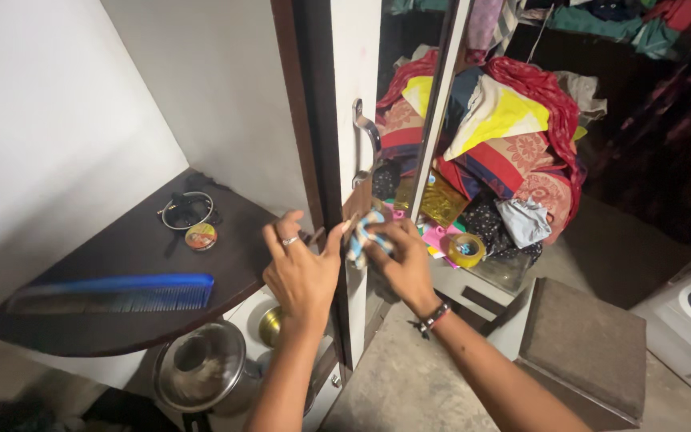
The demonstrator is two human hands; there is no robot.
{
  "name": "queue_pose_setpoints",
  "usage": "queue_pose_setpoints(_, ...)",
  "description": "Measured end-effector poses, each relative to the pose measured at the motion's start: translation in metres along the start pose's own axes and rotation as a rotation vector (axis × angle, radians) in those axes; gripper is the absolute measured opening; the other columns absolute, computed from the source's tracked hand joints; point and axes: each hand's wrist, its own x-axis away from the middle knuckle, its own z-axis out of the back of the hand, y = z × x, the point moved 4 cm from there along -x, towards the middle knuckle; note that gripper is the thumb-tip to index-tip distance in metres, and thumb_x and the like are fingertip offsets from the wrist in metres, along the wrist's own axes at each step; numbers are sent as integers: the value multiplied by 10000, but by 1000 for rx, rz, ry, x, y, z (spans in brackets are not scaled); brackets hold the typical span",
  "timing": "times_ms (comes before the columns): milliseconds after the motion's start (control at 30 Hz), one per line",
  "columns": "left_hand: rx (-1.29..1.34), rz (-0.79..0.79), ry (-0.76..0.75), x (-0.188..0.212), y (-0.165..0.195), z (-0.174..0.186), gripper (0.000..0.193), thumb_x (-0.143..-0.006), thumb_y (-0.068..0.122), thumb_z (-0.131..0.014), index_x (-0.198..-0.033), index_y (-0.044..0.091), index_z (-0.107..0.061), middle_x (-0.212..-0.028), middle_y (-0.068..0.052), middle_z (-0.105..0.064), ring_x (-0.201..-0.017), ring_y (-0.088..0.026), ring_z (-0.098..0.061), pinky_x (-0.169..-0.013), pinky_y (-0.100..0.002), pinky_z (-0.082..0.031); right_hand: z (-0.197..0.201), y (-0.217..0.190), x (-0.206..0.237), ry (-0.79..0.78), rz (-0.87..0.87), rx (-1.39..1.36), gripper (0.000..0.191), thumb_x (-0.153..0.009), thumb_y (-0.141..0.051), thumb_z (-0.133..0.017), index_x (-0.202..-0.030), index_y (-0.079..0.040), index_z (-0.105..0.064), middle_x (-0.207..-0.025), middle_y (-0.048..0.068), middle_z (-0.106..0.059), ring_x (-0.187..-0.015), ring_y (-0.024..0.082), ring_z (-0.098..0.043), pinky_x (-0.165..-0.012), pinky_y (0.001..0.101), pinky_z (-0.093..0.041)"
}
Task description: The person uses a screwdriver to tighten screws on multiple cabinet door hinges and a cloth to wipe the cabinet surfaces. The person works on a lower white cabinet door, then a mirrored wardrobe door, and finally a dark brown cabinet door, adjusting hinge screws and wiping the frames.
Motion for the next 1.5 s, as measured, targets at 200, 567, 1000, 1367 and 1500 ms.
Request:
queue_pose_setpoints(200, -1, 51, -12, -12, 2, -1, 552, -807, 335, -845, -1146, 58, -509, -1030, -151, -620, -691, -398, -693, -576, -488, -546, -24, -29, -20, -6, 119, 138, 273, -820, -79, -787, -1070, -29, -688, -1066, 145, -613, -989, 332, -630, -853, 396, -507)
queue_pose_setpoints(567, 459, 266, -212, 18, -15, -26, 421, -1068, 330, -489, -862, 42, -715, -775, -134, -731, -725, -298, -739, -683, -428, -544, -44, 0, -10, -29, 50, 97, 285, -860, -31, -729, -1141, -52, -687, -1026, 137, -616, -834, 305, -635, -741, 380, -512)
queue_pose_setpoints(1000, 540, 326, -394, 53, -18, -56, 654, -1069, 488, -178, -1175, 113, -703, -1118, -142, -672, -1111, -303, -581, -1027, -437, -397, -35, -10, 29, -426, -655, -891, 311, -971, -66, -563, -1254, 8, -669, -1118, 56, -731, -970, 99, -682, -835, 232, -546)
queue_pose_setpoints(1367, 64, 193, -303, 34, 2, -20, 389, -1044, 430, -461, -1092, 115, -684, -1118, -180, -599, -1107, -382, -569, -986, -507, -440, 17, -34, 8, -447, 10, 4, 288, -1005, -223, -561, -1134, -12, -709, -843, 49, -715, -729, 84, -643, -674, 280, -536)
queue_pose_setpoints(1500, -127, 161, -185, 17, 13, -3, 563, -872, 462, -732, -1161, 7, -573, -1045, -196, -623, -878, -399, -683, -721, -489, -548, 31, -13, -9, -286, -235, 151, 298, -1010, -294, -610, -1018, -31, -751, -646, 83, -597, -582, 134, -521, -561, 342, -447)
